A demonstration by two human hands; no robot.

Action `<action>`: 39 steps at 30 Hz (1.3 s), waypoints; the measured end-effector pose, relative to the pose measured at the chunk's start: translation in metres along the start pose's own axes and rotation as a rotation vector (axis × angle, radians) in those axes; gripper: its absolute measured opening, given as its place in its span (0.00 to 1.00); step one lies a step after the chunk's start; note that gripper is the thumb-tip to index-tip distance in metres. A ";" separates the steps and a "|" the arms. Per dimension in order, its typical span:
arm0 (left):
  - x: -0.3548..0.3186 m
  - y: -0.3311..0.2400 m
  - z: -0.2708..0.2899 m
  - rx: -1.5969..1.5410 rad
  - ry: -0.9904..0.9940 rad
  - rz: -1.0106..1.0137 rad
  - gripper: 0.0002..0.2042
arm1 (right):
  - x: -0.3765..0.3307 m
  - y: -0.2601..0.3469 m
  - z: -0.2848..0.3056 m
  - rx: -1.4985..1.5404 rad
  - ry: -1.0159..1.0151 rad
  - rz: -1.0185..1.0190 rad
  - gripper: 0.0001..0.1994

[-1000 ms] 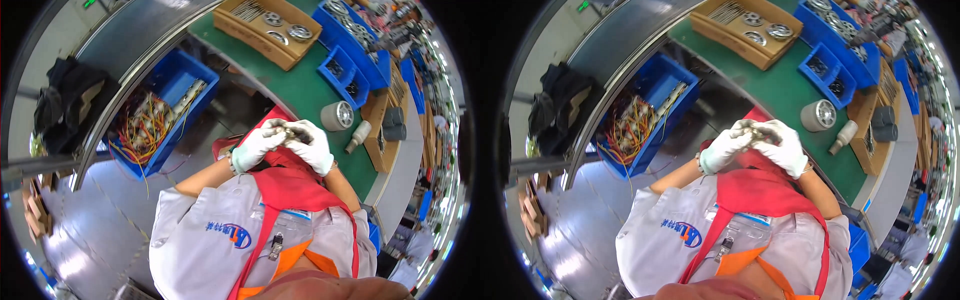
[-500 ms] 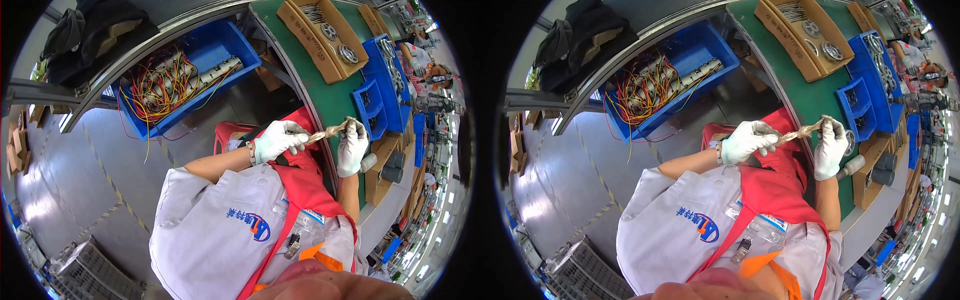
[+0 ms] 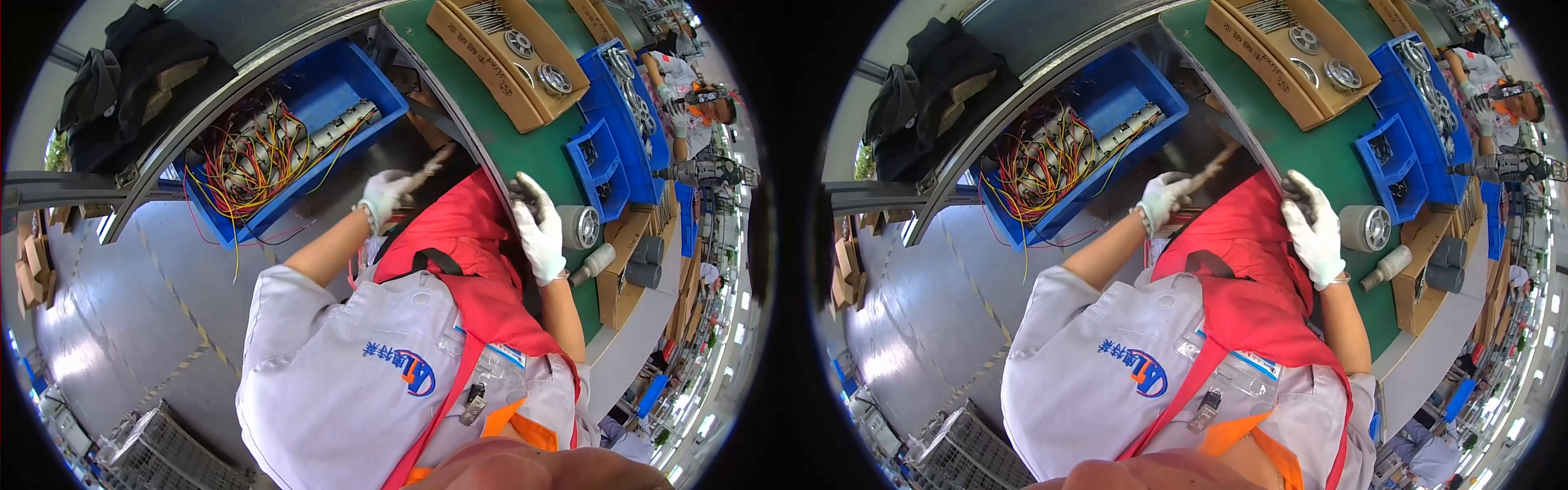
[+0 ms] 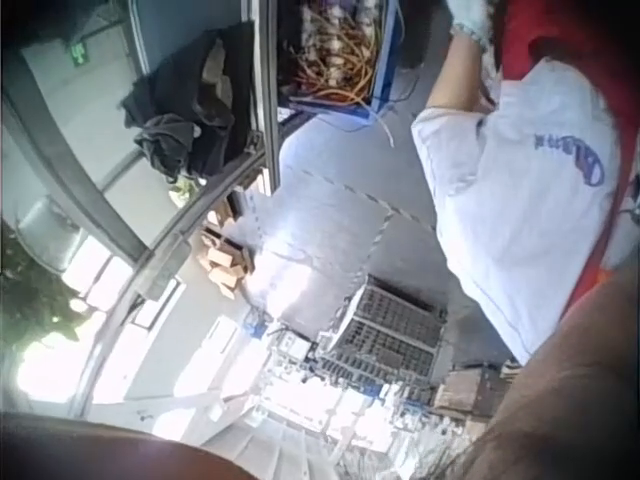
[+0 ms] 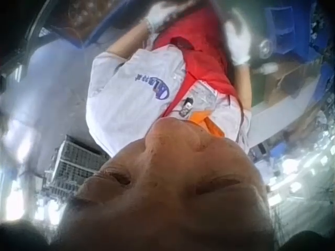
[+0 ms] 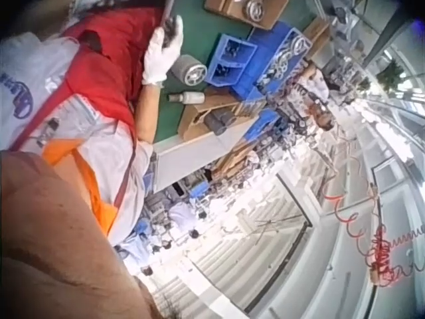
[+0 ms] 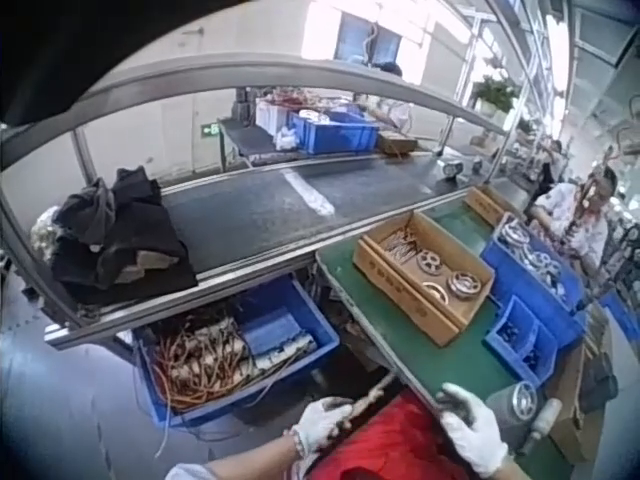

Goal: The person assembles motor components by inserting a rotor into a motor housing, then securing an end plate with screws using an electric screwdriver.

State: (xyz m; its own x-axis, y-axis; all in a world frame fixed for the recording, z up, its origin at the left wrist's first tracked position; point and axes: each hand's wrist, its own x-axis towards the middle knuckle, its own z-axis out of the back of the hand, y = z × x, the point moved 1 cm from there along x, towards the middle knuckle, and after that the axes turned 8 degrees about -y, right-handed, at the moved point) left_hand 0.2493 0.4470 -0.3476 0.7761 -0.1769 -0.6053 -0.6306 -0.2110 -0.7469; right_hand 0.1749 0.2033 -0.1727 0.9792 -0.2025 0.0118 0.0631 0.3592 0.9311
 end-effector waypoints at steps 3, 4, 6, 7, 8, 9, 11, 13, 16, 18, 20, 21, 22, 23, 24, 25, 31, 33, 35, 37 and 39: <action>0.103 0.101 0.044 0.096 -0.258 0.104 0.15 | 0.015 0.003 -0.011 -0.369 0.050 0.150 0.19; 0.109 0.094 0.040 0.269 -0.314 0.173 0.14 | 0.022 -0.001 -0.012 -0.374 0.054 0.142 0.19; 0.149 0.128 0.054 1.025 -0.134 -0.163 0.16 | 0.043 -0.003 -0.023 -0.632 0.066 0.389 0.19; 0.158 0.126 0.044 1.015 -0.135 -0.151 0.16 | 0.054 -0.014 -0.025 -0.649 0.061 0.408 0.20; 0.166 0.122 0.026 0.778 -0.176 -0.002 0.17 | 0.063 -0.021 -0.029 -0.651 0.081 0.410 0.20; 0.175 0.118 0.018 0.535 -0.219 0.142 0.19 | 0.073 -0.028 -0.034 -0.719 0.070 0.504 0.21; 0.200 0.138 0.014 0.587 -0.263 0.066 0.23 | 0.087 -0.039 -0.046 -0.815 0.125 0.603 0.24; 0.189 0.107 0.002 0.318 -0.388 0.234 0.26 | 0.090 -0.050 -0.049 -0.865 0.103 0.630 0.25; 0.208 0.115 0.001 0.509 -0.565 0.272 0.29 | 0.094 -0.050 -0.051 -0.869 0.114 0.655 0.28; 0.217 0.103 -0.018 0.432 -0.592 0.347 0.30 | 0.096 -0.051 -0.050 -0.914 0.100 0.631 0.29; 0.273 0.153 -0.051 0.459 -0.549 0.225 0.26 | 0.097 -0.050 -0.050 -0.945 0.097 0.623 0.30; 0.308 0.179 -0.076 0.353 -0.532 0.175 0.24 | 0.097 -0.050 -0.051 -0.966 0.099 0.633 0.30; 0.312 0.179 -0.063 0.301 -0.612 0.204 0.24 | 0.096 -0.047 -0.059 -0.908 0.175 0.686 0.30; 0.326 0.174 -0.063 0.208 -0.248 0.114 0.24 | 0.096 -0.045 -0.063 -0.882 0.217 0.710 0.29; 0.347 0.175 -0.084 0.128 0.173 0.020 0.24 | 0.096 -0.049 -0.062 -0.896 0.225 0.695 0.28; 0.362 0.174 -0.105 0.049 0.603 -0.071 0.25 | 0.097 -0.051 -0.060 -0.901 0.213 0.683 0.27; 0.335 0.140 -0.137 -0.182 1.234 -0.139 0.22 | 0.099 -0.050 -0.056 -0.935 0.145 0.612 0.27; 0.265 0.149 -0.108 -0.134 0.767 -0.010 0.21 | 0.097 -0.049 -0.057 -0.922 0.151 0.628 0.27; 0.203 0.148 -0.077 -0.077 0.307 0.094 0.20 | 0.096 -0.047 -0.057 -0.907 0.144 0.640 0.27; 0.179 0.125 -0.056 -0.005 -0.133 0.171 0.20 | 0.095 -0.043 -0.057 -0.897 0.097 0.640 0.27; 0.143 0.092 -0.042 0.270 -0.130 0.097 0.21 | 0.095 -0.041 -0.051 -0.883 0.100 0.610 0.26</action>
State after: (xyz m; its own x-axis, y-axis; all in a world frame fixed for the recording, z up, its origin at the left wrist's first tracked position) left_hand 0.3023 0.3622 -0.4910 0.7176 -0.0557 -0.6943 -0.6911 0.0664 -0.7197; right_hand 0.2756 0.2162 -0.2283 0.9014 0.2942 0.3177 -0.3634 0.9130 0.1855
